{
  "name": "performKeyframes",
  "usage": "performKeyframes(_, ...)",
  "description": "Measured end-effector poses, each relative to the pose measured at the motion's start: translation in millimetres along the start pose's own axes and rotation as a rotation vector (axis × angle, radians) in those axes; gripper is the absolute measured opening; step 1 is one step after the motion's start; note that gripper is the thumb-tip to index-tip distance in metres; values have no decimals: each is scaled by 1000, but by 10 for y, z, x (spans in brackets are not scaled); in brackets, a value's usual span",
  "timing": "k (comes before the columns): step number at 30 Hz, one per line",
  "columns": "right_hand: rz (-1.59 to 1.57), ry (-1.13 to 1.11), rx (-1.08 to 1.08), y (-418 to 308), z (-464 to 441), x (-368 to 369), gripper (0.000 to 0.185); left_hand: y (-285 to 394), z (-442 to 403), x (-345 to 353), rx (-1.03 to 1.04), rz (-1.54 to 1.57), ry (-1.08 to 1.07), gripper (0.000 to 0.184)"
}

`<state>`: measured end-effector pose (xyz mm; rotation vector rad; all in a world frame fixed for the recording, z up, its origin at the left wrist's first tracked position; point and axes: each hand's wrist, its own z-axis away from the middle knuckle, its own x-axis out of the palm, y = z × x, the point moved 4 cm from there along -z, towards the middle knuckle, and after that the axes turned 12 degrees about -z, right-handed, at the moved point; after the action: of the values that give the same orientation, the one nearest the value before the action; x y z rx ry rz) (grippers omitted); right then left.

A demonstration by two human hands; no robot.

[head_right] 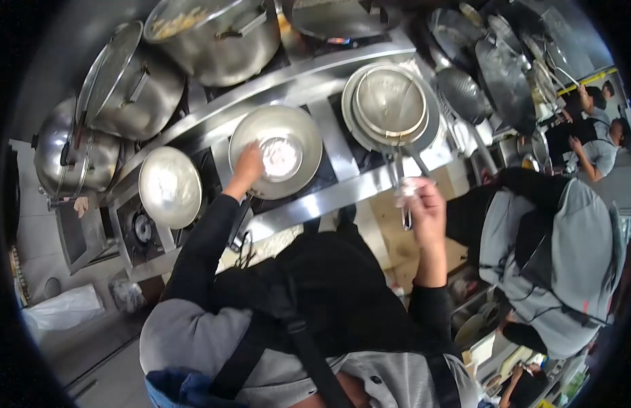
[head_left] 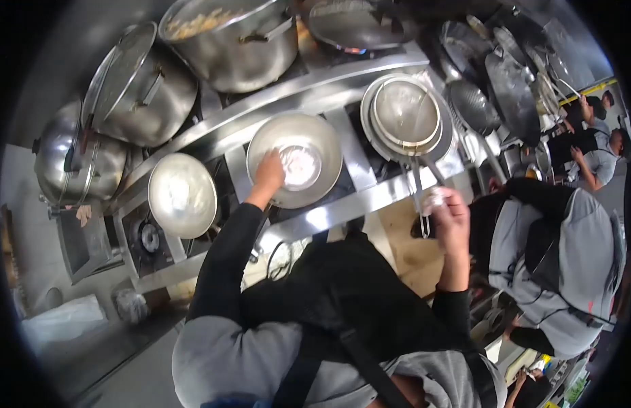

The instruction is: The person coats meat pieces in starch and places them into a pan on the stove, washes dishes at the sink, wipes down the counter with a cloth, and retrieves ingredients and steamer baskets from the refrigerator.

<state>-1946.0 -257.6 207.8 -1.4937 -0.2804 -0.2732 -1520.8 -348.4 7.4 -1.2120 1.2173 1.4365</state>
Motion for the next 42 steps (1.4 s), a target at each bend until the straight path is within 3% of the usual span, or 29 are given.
performKeyframes(1, 7, -21, 45, 115, -129, -13, 23, -21, -57, -9, -44, -12, -254, 51)
performKeyframes(5, 25, -300, 113, 265, -707, 334, 25, -211, -67, 291, -139, -49, -223, 21)
performKeyframes(7, 31, -406, 107, 261, -903, 566, 25, -197, -10, 366, -168, -14, -149, 24)
performKeyframes(9, 4, -485, 214, 477, -1097, 693, 24, -93, 96, 201, -323, 257, -210, 24)
performKeyframes(11, 145, -626, 181, 754, -1286, 814, 23, 15, 257, 61, -423, 497, -216, 24)
performKeyframes(15, 506, -810, -70, 1258, -1665, 1165, 27, 156, 444, -158, -525, 1009, -67, 24)
performKeyframes(16, 641, -851, -287, 1321, -1702, 1308, 29, 250, 479, -320, -489, 1115, -111, 25)
performKeyframes(17, 733, -954, -372, 1445, -1730, 1448, 37, 413, 540, -554, -495, 1205, -97, 26)
performKeyframes(18, 768, -995, -335, 1624, -1728, 1541, 44, 472, 556, -610, -480, 1315, -92, 27)
performKeyframes(19, 885, -1016, -465, 1631, -1608, 1654, 48, 578, 591, -736, -492, 1381, -52, 26)
performKeyframes(22, 990, -1166, -361, 1838, -1622, 1978, 43, 581, 657, -674, -511, 1342, -89, 25)
performKeyframes(24, 1055, -1215, -276, 1669, -1706, 2161, 39, 477, 677, -572, -516, 1312, -80, 24)
performKeyframes(31, 785, -1244, -268, 1477, -1824, 2399, 37, 104, 711, -515, -612, 1438, -15, 23)
performKeyframes(34, 1141, -1099, -288, 1410, -1894, 2380, 36, 34, 676, -488, -609, 1474, 24, 24)
performKeyframes(42, 1001, -1209, -585, 1528, -1690, 2396, 23, 258, 441, -704, -450, 1477, 35, 28)
